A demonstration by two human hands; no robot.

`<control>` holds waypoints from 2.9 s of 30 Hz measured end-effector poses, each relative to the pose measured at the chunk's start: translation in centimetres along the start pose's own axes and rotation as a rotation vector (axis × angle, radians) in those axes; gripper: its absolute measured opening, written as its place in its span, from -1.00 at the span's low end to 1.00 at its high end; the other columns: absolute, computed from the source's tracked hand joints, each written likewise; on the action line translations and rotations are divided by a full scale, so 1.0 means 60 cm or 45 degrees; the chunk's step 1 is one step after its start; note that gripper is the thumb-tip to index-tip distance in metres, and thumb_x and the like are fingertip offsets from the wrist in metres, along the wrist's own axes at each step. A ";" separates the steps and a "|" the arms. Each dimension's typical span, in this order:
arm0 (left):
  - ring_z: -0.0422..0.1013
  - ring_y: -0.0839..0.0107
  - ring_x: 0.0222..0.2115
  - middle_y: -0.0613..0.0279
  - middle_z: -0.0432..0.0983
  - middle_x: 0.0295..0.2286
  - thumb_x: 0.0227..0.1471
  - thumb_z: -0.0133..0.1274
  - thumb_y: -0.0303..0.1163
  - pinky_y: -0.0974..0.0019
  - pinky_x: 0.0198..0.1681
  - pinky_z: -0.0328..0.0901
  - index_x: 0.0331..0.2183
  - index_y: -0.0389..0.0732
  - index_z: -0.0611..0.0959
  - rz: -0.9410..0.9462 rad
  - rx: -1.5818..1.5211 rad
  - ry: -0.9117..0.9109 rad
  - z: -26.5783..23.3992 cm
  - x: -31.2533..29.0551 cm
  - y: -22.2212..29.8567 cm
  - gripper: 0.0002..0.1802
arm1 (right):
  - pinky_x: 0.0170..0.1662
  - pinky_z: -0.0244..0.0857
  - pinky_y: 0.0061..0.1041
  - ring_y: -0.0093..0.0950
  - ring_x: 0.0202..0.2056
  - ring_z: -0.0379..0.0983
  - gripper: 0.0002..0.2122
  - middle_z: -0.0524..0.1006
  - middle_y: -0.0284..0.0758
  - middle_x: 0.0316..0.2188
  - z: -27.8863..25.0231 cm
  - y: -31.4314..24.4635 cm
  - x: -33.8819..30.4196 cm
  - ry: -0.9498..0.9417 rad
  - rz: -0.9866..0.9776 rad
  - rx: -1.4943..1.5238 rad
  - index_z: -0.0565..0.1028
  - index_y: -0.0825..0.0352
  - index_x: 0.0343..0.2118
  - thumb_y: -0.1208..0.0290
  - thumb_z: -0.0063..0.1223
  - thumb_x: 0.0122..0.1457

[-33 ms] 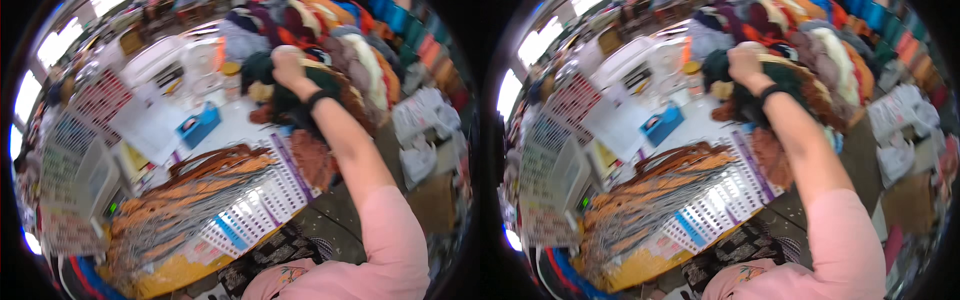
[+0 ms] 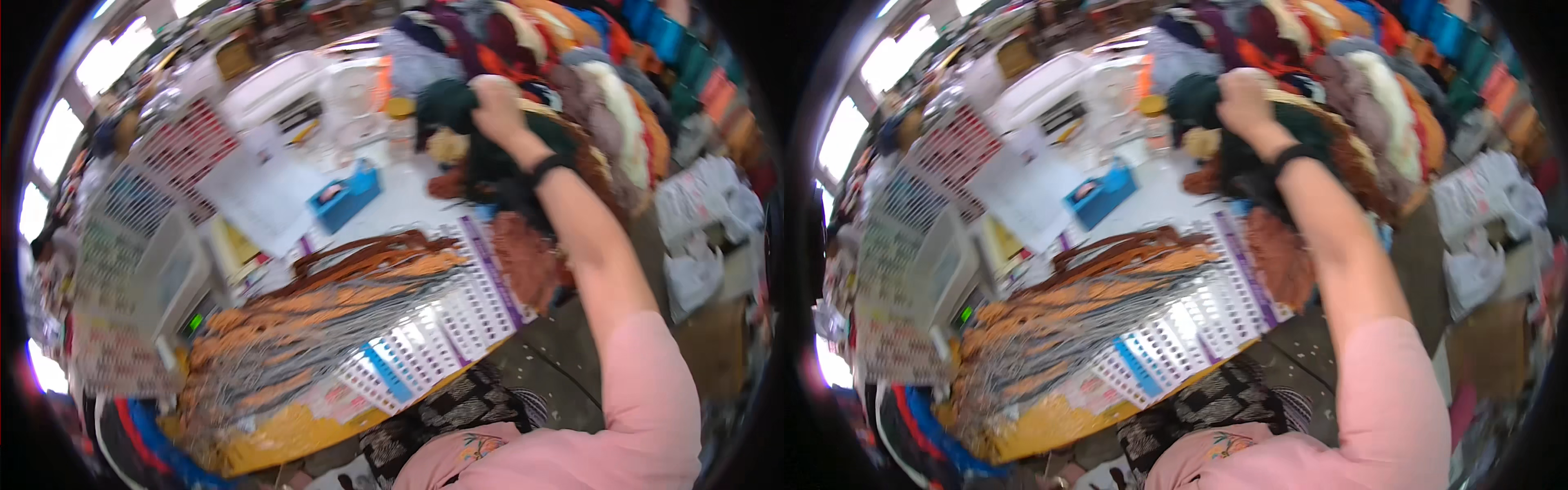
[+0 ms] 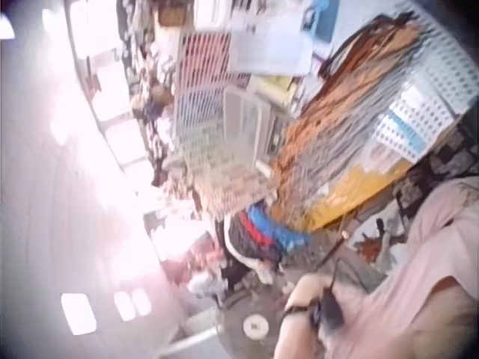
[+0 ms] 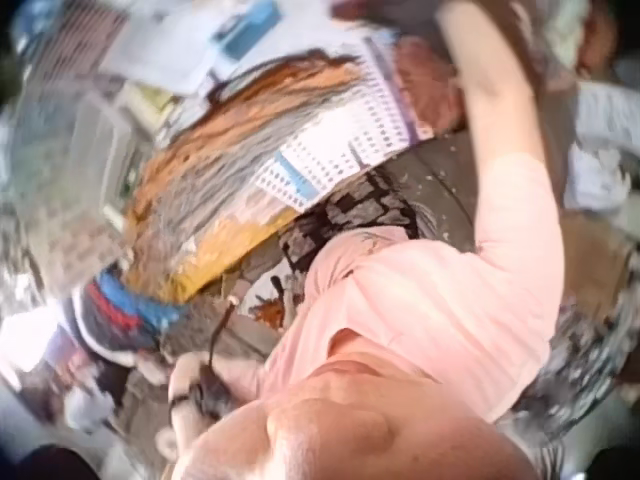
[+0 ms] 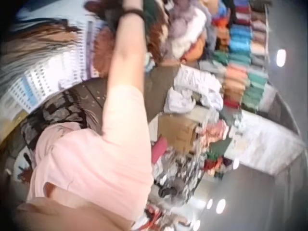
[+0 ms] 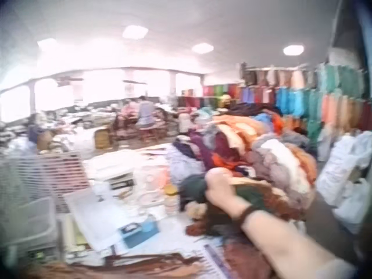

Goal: The person picks up a bundle of white thread, pulls out a single strand, and threads it through a hole in a card. They then pick up a bundle of green thread, separate a single strand, and thread it through a different hole in the card.

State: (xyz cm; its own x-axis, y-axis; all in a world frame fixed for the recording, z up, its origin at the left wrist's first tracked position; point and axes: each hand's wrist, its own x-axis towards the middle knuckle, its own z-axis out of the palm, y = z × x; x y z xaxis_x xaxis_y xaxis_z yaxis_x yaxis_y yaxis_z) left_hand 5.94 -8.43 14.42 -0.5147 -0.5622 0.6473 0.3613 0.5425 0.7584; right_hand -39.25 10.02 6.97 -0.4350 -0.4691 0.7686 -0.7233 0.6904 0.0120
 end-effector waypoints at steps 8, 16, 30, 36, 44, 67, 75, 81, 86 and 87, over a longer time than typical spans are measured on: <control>0.26 0.40 -0.51 0.11 0.29 -0.49 -0.03 -0.32 -0.37 0.42 -0.41 0.21 -0.39 -0.36 0.36 0.014 0.273 0.252 -0.090 -0.112 0.119 -0.75 | -0.10 0.16 -0.40 -0.40 -0.20 0.29 -0.60 0.26 -0.17 -0.13 -0.330 -0.106 -0.008 -0.435 0.587 2.824 0.15 0.45 -0.09 0.27 -0.31 0.06; 0.20 0.36 -0.19 0.08 0.10 -0.12 -0.07 -0.22 -0.05 0.31 -0.21 0.20 -0.07 -0.32 0.11 -0.197 -0.569 0.169 -0.100 -0.148 0.121 -0.35 | -0.25 0.18 -0.50 -0.45 -0.33 0.30 -0.59 0.35 -0.22 -0.41 -0.442 -0.508 -0.068 -0.984 -0.055 2.005 0.29 0.42 -0.31 0.36 0.13 -0.24; 0.09 0.26 -0.12 0.09 0.09 -0.15 -0.40 0.08 -0.31 0.34 -0.07 0.00 -0.06 -0.28 0.13 -0.723 0.228 0.340 -0.299 -0.324 0.099 -0.21 | -0.27 0.14 -0.53 -0.46 -0.38 0.26 -0.74 0.31 -0.26 -0.50 -0.379 -0.778 -0.311 -1.949 -0.221 2.235 0.29 0.39 -0.44 0.53 0.06 -0.27; 0.22 0.39 -0.20 0.10 0.24 -0.21 -0.50 0.21 -0.45 0.39 -0.14 0.12 -0.09 -0.31 0.22 -0.840 -0.064 0.075 -0.300 -0.358 0.030 -0.18 | -0.25 0.08 -0.54 -0.42 -0.34 0.21 -0.75 0.26 -0.30 -0.47 -0.373 -0.791 -0.317 -1.856 -0.535 2.081 0.30 0.36 -0.47 0.51 0.06 -0.28; 0.28 0.50 -0.28 0.22 0.37 -0.31 -0.39 -0.01 -0.73 0.46 -0.19 0.17 -0.20 -0.33 0.36 -0.988 -0.832 -0.031 -0.370 -0.406 -0.004 -0.46 | -0.34 0.03 -0.60 -0.54 -0.43 0.11 -0.75 0.18 -0.40 -0.53 -0.372 -0.803 -0.303 -2.039 -0.882 2.288 0.21 0.37 -0.69 0.44 0.09 -0.17; 0.29 0.33 -0.26 0.11 0.31 -0.27 -0.30 -0.11 -0.65 0.32 -0.16 0.19 -0.13 -0.33 0.25 -0.541 -0.525 0.676 -0.536 -0.422 0.041 -0.46 | -0.33 0.13 -0.72 -0.72 -0.48 0.24 -0.93 0.39 -0.51 -0.56 -0.317 -0.839 -0.347 -2.569 0.095 2.473 0.40 0.36 -0.52 0.59 -0.02 -0.14; 0.35 0.20 -0.35 0.15 0.42 -0.40 -0.32 -0.15 -0.62 0.25 -0.26 0.23 -0.18 -0.23 0.34 -0.844 0.057 0.376 -0.492 -0.317 0.105 -0.51 | 0.04 -0.14 -0.47 -0.46 -0.02 0.01 -0.40 0.09 -0.20 -0.05 -0.270 -0.788 -0.338 -1.808 -0.676 1.775 0.09 0.37 -0.07 0.45 0.12 -0.22; 0.35 0.13 -0.45 0.06 0.41 -0.49 -0.46 -0.01 -0.59 0.34 -0.37 0.22 -0.32 -0.28 0.42 -0.510 0.743 -0.488 -0.344 -0.239 0.083 -0.56 | -0.08 0.06 -0.55 -0.45 -0.15 0.20 -0.42 0.25 -0.21 -0.20 -0.346 -0.845 -0.290 -1.637 -0.298 2.775 0.14 0.42 -0.14 0.42 0.15 -0.28; 0.29 0.32 -0.45 0.19 0.35 -0.50 -0.46 0.04 -0.61 0.41 -0.32 0.19 -0.38 -0.29 0.42 -0.215 0.776 -0.452 -0.324 -0.242 0.067 -0.61 | -0.60 0.14 -0.68 -0.65 -0.72 0.22 -0.83 0.34 -0.39 -0.70 -0.350 -0.794 -0.269 -2.520 0.017 2.198 0.35 0.40 -0.52 0.51 0.04 -0.24; 0.29 0.32 -0.45 0.19 0.35 -0.50 -0.46 0.04 -0.61 0.41 -0.32 0.19 -0.38 -0.29 0.42 -0.218 0.775 -0.452 -0.325 -0.249 0.061 -0.61 | -0.63 0.13 -0.68 -0.66 -0.75 0.20 -0.88 0.33 -0.41 -0.74 -0.352 -0.786 -0.262 -2.616 0.081 2.195 0.36 0.39 -0.59 0.50 0.03 -0.23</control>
State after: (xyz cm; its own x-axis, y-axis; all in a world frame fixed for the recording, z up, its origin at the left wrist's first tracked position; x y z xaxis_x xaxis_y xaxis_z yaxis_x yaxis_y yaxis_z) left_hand 30.09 -10.20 9.00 -0.7838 -0.4901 0.3813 -0.1910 0.7745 0.6030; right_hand 13.02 -3.57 7.83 0.5196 -0.7865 -0.3338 0.1203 0.4541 -0.8828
